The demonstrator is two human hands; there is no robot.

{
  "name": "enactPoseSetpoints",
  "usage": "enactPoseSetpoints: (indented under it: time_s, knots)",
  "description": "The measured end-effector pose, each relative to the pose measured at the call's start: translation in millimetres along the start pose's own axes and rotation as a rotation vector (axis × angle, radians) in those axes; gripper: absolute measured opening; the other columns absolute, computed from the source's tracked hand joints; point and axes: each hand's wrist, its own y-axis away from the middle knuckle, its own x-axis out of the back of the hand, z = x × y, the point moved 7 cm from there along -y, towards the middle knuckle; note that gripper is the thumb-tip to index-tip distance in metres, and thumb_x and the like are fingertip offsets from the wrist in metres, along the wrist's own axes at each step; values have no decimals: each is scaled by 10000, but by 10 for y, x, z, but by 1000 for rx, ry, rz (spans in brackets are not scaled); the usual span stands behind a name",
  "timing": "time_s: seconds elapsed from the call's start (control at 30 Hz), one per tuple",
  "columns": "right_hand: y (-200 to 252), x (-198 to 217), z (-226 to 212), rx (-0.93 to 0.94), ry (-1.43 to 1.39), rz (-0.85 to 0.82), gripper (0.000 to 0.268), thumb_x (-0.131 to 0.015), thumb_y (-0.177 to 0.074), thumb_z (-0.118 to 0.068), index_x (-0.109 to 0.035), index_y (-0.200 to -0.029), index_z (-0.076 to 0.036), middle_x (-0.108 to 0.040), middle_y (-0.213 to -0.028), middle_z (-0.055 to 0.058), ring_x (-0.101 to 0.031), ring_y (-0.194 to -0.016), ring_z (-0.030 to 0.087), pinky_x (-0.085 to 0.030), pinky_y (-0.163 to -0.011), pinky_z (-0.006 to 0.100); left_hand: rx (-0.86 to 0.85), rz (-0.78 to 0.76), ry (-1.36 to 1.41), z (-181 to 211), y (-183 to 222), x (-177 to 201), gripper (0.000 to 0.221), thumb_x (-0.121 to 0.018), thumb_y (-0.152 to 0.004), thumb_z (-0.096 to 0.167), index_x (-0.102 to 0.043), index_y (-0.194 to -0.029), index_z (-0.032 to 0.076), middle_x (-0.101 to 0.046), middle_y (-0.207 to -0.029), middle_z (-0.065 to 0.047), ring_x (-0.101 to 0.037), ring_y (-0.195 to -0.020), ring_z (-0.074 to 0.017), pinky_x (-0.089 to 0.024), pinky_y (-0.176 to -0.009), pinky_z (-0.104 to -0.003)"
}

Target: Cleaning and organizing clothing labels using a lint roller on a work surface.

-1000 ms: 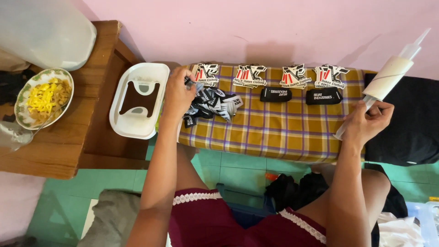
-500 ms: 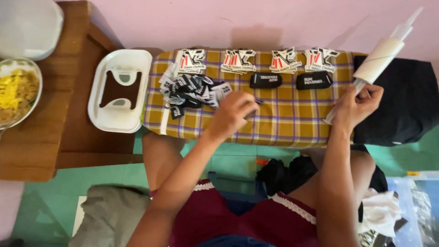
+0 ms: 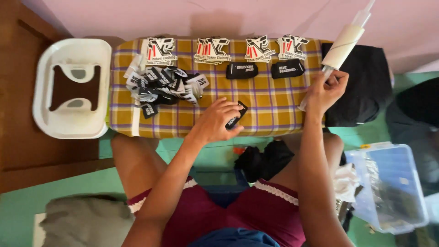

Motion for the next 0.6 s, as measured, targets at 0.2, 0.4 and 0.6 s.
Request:
enactPoseSetpoints:
  time_s: [0.2,0.4,0.6]
  knots:
    - [339,-81,-591,71,157,2,221,-715,-985,-43,-500,-1035,-56,-625,-782,87,-681,-522,205,-461,-414,251,-108,130,-280,35,81,-116,198,-643,-868,153,-729,-1046,156,-690,-1342,-39,-585,-1310,-295,-369,-1132,-614]
    - [1178,-507,-1446,-104,287,-321,128,-624,-927,86,-541,-969,-2,-708,-800,161,-646,-478,212,-483,-443,281,-181,496,-281,-49,395,-140,79,-749,-920,283,-735,-905,207,-657,-1010,0,-651,-961,-231,-523,-868,-411]
    - [1771,-545,-1535,-391,301,-475,220,-789,-867,17,-682,-1053,64,-706,-913,211,-653,-442,228,-528,-399,343,-180,407,-244,-48,444,-61,117,-750,-933,237,-726,-855,154,-667,-1030,-32,-663,-986,-249,-525,-878,-404]
